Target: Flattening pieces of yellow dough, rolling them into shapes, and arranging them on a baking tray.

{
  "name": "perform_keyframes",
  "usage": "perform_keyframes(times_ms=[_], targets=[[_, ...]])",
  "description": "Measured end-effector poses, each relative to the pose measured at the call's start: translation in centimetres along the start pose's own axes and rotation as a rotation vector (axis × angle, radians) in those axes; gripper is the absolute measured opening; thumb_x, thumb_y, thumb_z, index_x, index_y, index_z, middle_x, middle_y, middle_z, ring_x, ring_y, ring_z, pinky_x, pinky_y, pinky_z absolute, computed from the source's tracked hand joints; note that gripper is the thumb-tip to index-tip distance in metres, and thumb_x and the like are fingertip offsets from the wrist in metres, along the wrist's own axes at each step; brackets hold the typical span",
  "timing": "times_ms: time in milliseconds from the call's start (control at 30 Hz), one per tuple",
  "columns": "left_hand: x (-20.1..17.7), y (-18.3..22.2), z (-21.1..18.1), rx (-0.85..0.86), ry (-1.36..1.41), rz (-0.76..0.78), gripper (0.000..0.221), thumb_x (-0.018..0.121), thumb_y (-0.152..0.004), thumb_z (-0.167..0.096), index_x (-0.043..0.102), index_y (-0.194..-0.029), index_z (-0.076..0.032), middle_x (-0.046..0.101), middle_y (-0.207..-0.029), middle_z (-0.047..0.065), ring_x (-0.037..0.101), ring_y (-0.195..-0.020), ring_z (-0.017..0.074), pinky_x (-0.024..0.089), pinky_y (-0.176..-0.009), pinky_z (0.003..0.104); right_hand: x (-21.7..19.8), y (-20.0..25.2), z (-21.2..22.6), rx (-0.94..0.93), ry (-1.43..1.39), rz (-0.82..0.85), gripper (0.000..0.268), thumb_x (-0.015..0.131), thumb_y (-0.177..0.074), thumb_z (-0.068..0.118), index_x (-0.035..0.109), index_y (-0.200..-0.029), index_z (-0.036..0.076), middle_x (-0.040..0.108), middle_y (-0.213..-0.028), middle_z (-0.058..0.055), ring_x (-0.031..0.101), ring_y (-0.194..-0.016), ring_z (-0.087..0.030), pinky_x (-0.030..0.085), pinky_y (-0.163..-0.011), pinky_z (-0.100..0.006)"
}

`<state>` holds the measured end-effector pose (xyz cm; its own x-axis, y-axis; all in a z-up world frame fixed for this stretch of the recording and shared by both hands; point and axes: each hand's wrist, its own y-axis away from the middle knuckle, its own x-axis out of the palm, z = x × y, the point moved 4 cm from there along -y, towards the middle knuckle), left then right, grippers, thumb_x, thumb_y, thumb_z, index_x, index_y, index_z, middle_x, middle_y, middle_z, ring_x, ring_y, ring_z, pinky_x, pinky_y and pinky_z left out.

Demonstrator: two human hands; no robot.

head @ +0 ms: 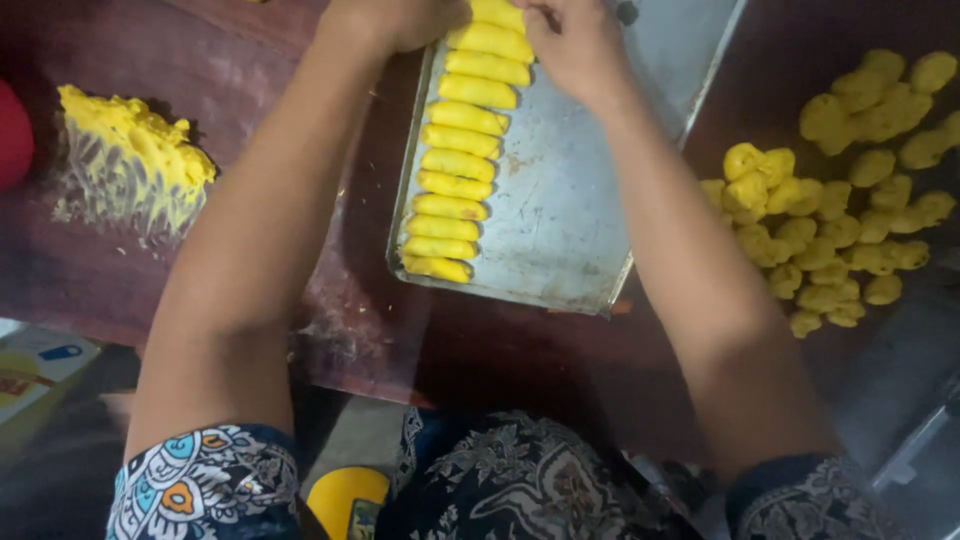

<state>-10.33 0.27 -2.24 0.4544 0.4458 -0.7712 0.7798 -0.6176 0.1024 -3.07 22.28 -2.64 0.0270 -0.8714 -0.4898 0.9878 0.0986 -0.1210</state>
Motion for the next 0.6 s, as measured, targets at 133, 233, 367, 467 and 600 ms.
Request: perform_keyframes(times_ms=[133,233,367,467,600], targets=[[-0.5,0.2,-0.3,-0.071,0.319,-0.029,0.027,0.068,-0.093,-0.027,0.074,-0.103,-0.003,0.075,-0.088,0.018,0.073,-0.074,0.0280,0.057,-0.064,0.044,-0.7,0.2,3.2,-0.141,0.395,-0.050,0.015,0.070,-0.103,0.014,0.076,-0.111,0.004,0.075,-0.094,-0.011,0.070,-0.084,-0.018,0.055,-0.073,-0.034],[-0.8,0.3,-0.7,-0.137,0.637,-0.066,0.024,0.066,-0.094,-0.022,0.073,-0.102,-0.002,0.075,-0.089,0.016,0.074,-0.076,0.0272,0.060,-0.066,0.043,-0.4,0.6,5.2,-0.083,0.268,-0.233,0.018,0.070,-0.110,0.020,0.070,-0.112,0.002,0.076,-0.098,-0.005,0.072,-0.091,-0.013,0.058,-0.081,-0.034],[-0.4,0.1,-2.9,-0.212,1.123,-0.086,0.019,0.064,-0.095,-0.016,0.071,-0.101,0.000,0.077,-0.090,0.015,0.077,-0.078,0.0262,0.064,-0.069,0.041,2.1,1.1,8.8,0.042,-0.520,-0.054,0.022,0.065,-0.110,0.016,0.059,-0.129,0.005,0.069,-0.108,-0.001,0.068,-0.093,-0.011,0.057,-0.083,-0.030],[-0.2,-0.5,-4.0,-0.254,1.396,-0.088,0.017,0.062,-0.096,-0.013,0.070,-0.100,0.002,0.078,-0.090,0.014,0.078,-0.080,0.0256,0.067,-0.071,0.040,1.6,0.8,6.6,0.126,-0.584,-0.104,0.031,0.067,-0.104,0.011,0.057,-0.132,0.003,0.071,-0.106,-0.002,0.071,-0.090,-0.012,0.059,-0.081,-0.029],[0.3,-1.0,-3.2,-0.254,1.136,0.057,0.016,0.069,-0.095,-0.017,0.075,-0.101,-0.003,0.079,-0.089,0.004,0.079,-0.080,0.0144,0.065,-0.071,0.029,0.4,0.5,3.2,0.110,-0.529,-0.109,0.026,0.070,-0.104,0.001,0.064,-0.128,-0.003,0.071,-0.103,-0.005,0.069,-0.091,-0.013,0.059,-0.083,-0.029]])
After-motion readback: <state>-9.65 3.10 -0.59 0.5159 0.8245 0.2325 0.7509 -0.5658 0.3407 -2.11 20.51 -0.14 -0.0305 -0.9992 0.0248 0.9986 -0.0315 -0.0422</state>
